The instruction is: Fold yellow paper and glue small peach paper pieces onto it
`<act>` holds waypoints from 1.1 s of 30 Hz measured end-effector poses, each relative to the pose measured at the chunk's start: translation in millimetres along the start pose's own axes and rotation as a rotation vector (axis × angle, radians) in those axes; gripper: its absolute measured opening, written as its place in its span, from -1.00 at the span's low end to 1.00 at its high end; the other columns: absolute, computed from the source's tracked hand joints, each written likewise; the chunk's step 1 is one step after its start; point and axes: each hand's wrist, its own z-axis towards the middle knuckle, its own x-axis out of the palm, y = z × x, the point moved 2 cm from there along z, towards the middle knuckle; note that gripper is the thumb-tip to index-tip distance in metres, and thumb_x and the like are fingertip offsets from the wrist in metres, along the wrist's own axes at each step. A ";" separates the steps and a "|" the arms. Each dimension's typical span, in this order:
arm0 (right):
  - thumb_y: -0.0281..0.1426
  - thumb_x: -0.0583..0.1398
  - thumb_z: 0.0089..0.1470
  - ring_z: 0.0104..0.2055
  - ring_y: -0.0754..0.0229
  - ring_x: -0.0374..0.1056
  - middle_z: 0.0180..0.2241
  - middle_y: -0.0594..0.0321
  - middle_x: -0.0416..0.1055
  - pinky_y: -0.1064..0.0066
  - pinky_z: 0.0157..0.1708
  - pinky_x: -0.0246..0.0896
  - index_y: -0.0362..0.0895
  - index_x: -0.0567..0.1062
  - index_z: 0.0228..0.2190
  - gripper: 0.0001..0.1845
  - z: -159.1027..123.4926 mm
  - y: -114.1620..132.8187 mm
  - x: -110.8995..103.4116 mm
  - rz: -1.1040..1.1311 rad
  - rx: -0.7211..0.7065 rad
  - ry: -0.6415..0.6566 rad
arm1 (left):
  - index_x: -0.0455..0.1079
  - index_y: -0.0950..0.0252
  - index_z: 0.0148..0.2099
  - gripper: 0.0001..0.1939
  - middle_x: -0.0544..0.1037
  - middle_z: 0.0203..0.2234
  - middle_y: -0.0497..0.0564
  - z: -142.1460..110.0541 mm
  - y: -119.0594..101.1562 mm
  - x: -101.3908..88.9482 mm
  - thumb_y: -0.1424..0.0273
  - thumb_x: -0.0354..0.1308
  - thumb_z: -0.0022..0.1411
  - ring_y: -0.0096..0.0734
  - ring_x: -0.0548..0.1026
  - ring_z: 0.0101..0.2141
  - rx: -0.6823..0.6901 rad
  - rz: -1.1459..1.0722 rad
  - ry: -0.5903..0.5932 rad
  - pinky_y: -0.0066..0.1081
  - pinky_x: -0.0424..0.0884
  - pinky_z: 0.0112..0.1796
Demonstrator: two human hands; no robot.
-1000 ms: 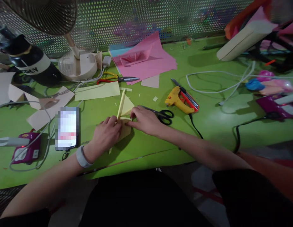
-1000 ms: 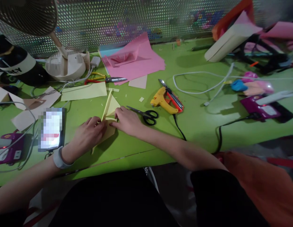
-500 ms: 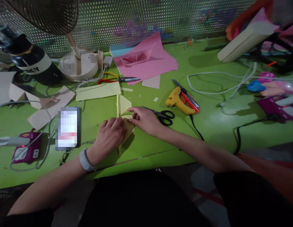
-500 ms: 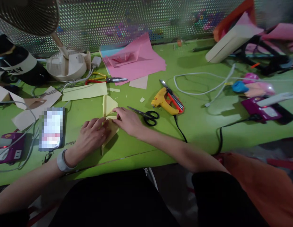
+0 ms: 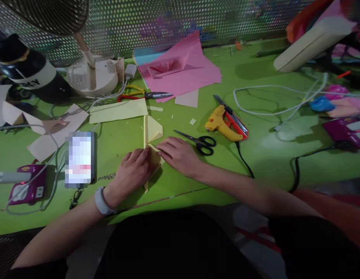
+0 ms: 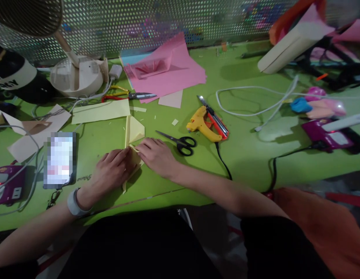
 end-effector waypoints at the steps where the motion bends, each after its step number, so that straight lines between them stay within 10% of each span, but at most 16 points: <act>1: -0.47 0.10 0.26 -0.21 0.16 0.40 -0.23 0.11 0.51 0.25 -0.20 0.32 -0.19 0.53 -0.16 -0.79 -2.1 -0.6 1.1 -0.054 -0.060 -0.017 | 0.45 0.46 0.04 -0.61 0.49 0.03 0.28 -0.2 -0.4 0.6 0.31 -0.08 0.44 -0.08 0.47 -0.08 -0.003 0.009 -0.009 -0.17 0.49 -0.21; 10: -0.55 0.04 0.27 -0.31 0.18 0.32 -0.29 0.16 0.55 0.32 -0.31 0.18 -0.20 0.57 -0.18 -0.69 -9.3 -2.6 -0.6 -0.409 -0.378 -0.123 | 0.44 0.45 0.03 -0.69 0.50 0.05 0.24 -1.4 0.1 0.7 0.40 -0.02 0.39 -0.11 0.47 -0.07 -0.007 -0.002 -0.007 -0.21 0.46 -0.21; 33: -0.58 0.04 0.26 -0.21 0.14 0.38 -0.24 0.07 0.53 0.26 -0.23 0.32 -0.19 0.56 -0.10 -0.67 -8.1 -9.7 -4.9 -0.141 -0.266 0.022 | 0.42 0.43 0.05 -0.67 0.50 0.05 0.24 0.4 2.0 -3.6 0.37 -0.05 0.42 -0.08 0.49 -0.07 0.000 -0.050 -0.010 -0.17 0.47 -0.22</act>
